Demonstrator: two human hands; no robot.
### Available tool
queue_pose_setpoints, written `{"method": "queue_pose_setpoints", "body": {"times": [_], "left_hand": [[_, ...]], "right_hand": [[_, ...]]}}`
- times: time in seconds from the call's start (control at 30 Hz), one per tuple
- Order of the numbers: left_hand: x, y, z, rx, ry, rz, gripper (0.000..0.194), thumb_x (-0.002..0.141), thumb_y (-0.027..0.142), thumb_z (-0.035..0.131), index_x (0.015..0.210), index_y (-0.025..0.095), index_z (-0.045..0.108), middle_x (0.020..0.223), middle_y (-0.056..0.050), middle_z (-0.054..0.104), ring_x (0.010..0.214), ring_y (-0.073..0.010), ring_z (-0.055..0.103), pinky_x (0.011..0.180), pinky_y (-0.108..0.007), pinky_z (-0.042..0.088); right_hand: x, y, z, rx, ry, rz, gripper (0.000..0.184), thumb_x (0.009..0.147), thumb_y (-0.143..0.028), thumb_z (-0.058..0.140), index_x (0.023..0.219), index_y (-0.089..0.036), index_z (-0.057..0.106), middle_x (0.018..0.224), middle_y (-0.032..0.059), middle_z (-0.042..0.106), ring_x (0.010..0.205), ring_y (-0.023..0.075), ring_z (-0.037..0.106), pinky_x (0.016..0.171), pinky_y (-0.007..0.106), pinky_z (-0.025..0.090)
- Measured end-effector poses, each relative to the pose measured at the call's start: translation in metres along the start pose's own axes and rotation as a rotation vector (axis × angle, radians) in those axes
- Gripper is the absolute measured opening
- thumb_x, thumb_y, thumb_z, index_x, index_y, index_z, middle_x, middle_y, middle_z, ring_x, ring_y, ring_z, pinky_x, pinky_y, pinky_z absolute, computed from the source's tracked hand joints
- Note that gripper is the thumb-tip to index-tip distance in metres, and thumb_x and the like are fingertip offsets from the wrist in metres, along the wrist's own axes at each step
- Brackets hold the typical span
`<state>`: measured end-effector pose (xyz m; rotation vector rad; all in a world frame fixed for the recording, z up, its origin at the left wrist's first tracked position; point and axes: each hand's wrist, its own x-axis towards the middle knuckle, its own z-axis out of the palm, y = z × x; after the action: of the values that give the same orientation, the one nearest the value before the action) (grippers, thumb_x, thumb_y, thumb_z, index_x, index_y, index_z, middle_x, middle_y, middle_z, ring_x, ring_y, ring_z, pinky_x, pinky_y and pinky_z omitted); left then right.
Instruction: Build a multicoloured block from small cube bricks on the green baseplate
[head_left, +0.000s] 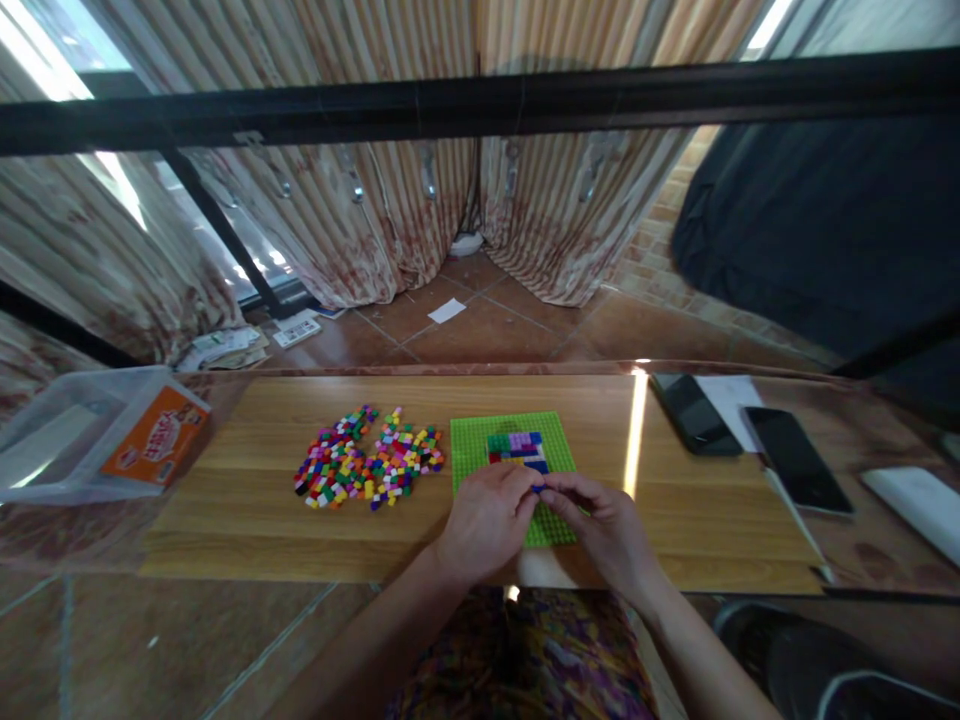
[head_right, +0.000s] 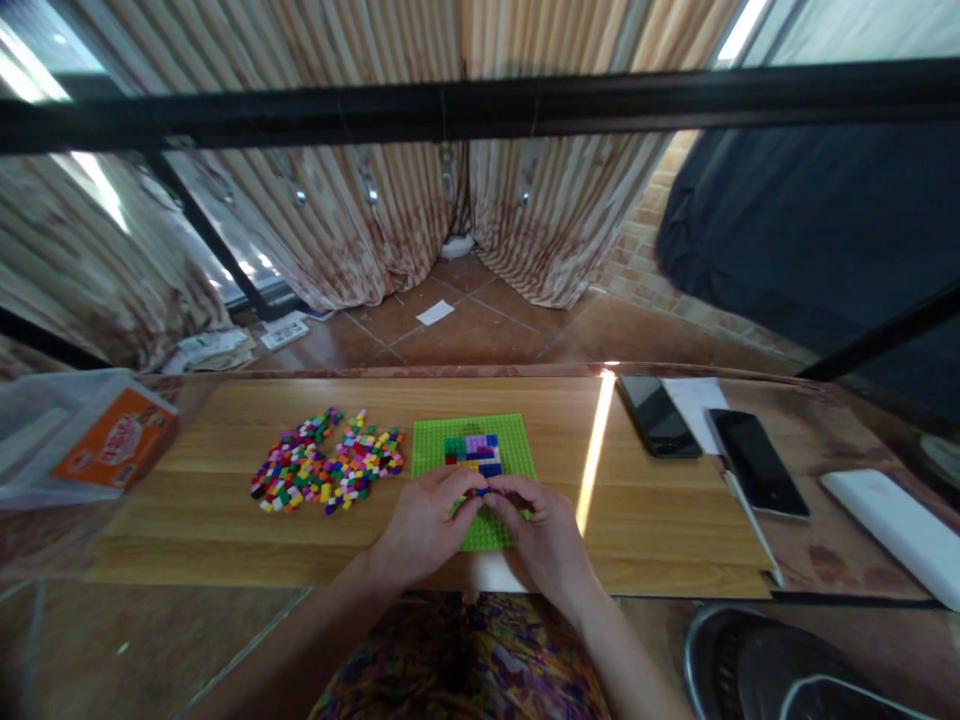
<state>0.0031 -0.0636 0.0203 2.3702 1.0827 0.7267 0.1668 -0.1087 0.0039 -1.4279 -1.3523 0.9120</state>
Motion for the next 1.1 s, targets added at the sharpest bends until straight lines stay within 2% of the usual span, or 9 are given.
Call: {"method": "queue_pose_setpoints", "body": {"times": [0.1, 0.17, 0.27, 0.37, 0.47, 0.57, 0.8, 0.93, 1.1], "left_hand": [[0.006, -0.001, 0.003, 0.063, 0.022, 0.021, 0.014, 0.088, 0.019, 0.059, 0.101, 0.022, 0.062, 0.094, -0.004, 0.07, 0.089, -0.0217, 0.064, 0.081, -0.035, 0.051], [0.01, -0.005, 0.003, 0.069, 0.076, 0.013, 0.022, 0.087, 0.018, 0.06, 0.108, 0.021, 0.06, 0.103, -0.006, 0.069, 0.097, -0.0228, 0.063, 0.087, -0.037, 0.05], [0.018, -0.016, 0.002, 0.07, 0.163, -0.031, 0.026, 0.086, 0.015, 0.058, 0.111, 0.02, 0.059, 0.112, -0.007, 0.066, 0.106, -0.0236, 0.059, 0.096, -0.04, 0.047], [0.027, -0.027, 0.001, 0.06, 0.191, -0.106, 0.027, 0.084, 0.013, 0.057, 0.11, 0.019, 0.061, 0.117, -0.008, 0.065, 0.111, -0.0246, 0.057, 0.099, -0.042, 0.045], [0.038, -0.037, 0.002, 0.005, 0.145, -0.186, 0.028, 0.085, 0.015, 0.056, 0.112, 0.017, 0.063, 0.118, -0.009, 0.066, 0.112, -0.0241, 0.058, 0.102, -0.042, 0.044], [0.05, -0.043, 0.004, -0.062, 0.035, -0.234, 0.026, 0.088, 0.021, 0.054, 0.111, 0.017, 0.066, 0.113, -0.008, 0.07, 0.108, -0.0228, 0.061, 0.1, -0.04, 0.046], [0.073, -0.052, 0.006, -0.212, -0.213, -0.196, 0.032, 0.091, 0.024, 0.044, 0.102, 0.017, 0.073, 0.101, -0.004, 0.075, 0.092, -0.0171, 0.067, 0.085, -0.028, 0.05], [0.077, -0.053, 0.008, -0.215, -0.248, -0.174, 0.032, 0.089, 0.026, 0.045, 0.099, 0.016, 0.075, 0.094, -0.005, 0.076, 0.083, -0.017, 0.067, 0.077, -0.027, 0.05], [0.077, -0.052, 0.01, -0.276, -0.232, -0.224, 0.029, 0.084, 0.032, 0.056, 0.097, 0.015, 0.076, 0.09, -0.005, 0.076, 0.079, -0.0166, 0.067, 0.072, -0.026, 0.05]], "right_hand": [[0.011, 0.007, -0.004, -0.006, -0.001, -0.033, 0.016, 0.083, -0.038, 0.066, 0.09, -0.026, 0.076, 0.086, 0.002, 0.075, 0.08, 0.0186, 0.069, 0.075, 0.032, 0.056], [0.021, 0.014, -0.006, 0.002, 0.064, -0.075, 0.015, 0.083, -0.037, 0.067, 0.089, -0.026, 0.076, 0.088, 0.0024, 0.074, 0.081, 0.0176, 0.067, 0.074, 0.031, 0.055], [0.038, 0.028, -0.007, -0.008, 0.18, -0.09, 0.016, 0.079, -0.038, 0.07, 0.086, -0.025, 0.076, 0.088, 0.0034, 0.071, 0.081, 0.0173, 0.065, 0.074, 0.031, 0.053], [0.05, 0.041, -0.004, 0.005, 0.184, -0.059, 0.019, 0.075, -0.042, 0.073, 0.083, -0.024, 0.077, 0.087, 0.0035, 0.069, 0.079, 0.0172, 0.064, 0.071, 0.031, 0.052], [0.056, 0.049, -0.002, 0.081, 0.157, -0.031, 0.021, 0.071, -0.043, 0.077, 0.08, -0.024, 0.077, 0.086, 0.0029, 0.068, 0.076, 0.0161, 0.062, 0.068, 0.03, 0.051], [0.059, 0.052, -0.001, 0.147, 0.168, 0.007, 0.02, 0.067, -0.041, 0.079, 0.078, -0.024, 0.077, 0.085, 0.0022, 0.068, 0.074, 0.0153, 0.062, 0.067, 0.029, 0.051], [0.067, 0.049, -0.001, 0.286, 0.128, 0.136, 0.024, 0.058, -0.038, 0.083, 0.074, -0.022, 0.075, 0.075, 0.0013, 0.072, 0.07, 0.0159, 0.064, 0.069, 0.031, 0.054], [0.07, 0.046, 0.001, 0.326, 0.108, 0.198, 0.026, 0.056, -0.036, 0.084, 0.073, -0.02, 0.074, 0.07, 0.0004, 0.072, 0.064, 0.0142, 0.063, 0.065, 0.029, 0.053], [0.07, 0.041, 0.002, 0.407, 0.1, 0.261, 0.027, 0.053, -0.034, 0.086, 0.072, -0.02, 0.073, 0.067, -0.0008, 0.071, 0.061, 0.0125, 0.062, 0.062, 0.027, 0.051]]}}
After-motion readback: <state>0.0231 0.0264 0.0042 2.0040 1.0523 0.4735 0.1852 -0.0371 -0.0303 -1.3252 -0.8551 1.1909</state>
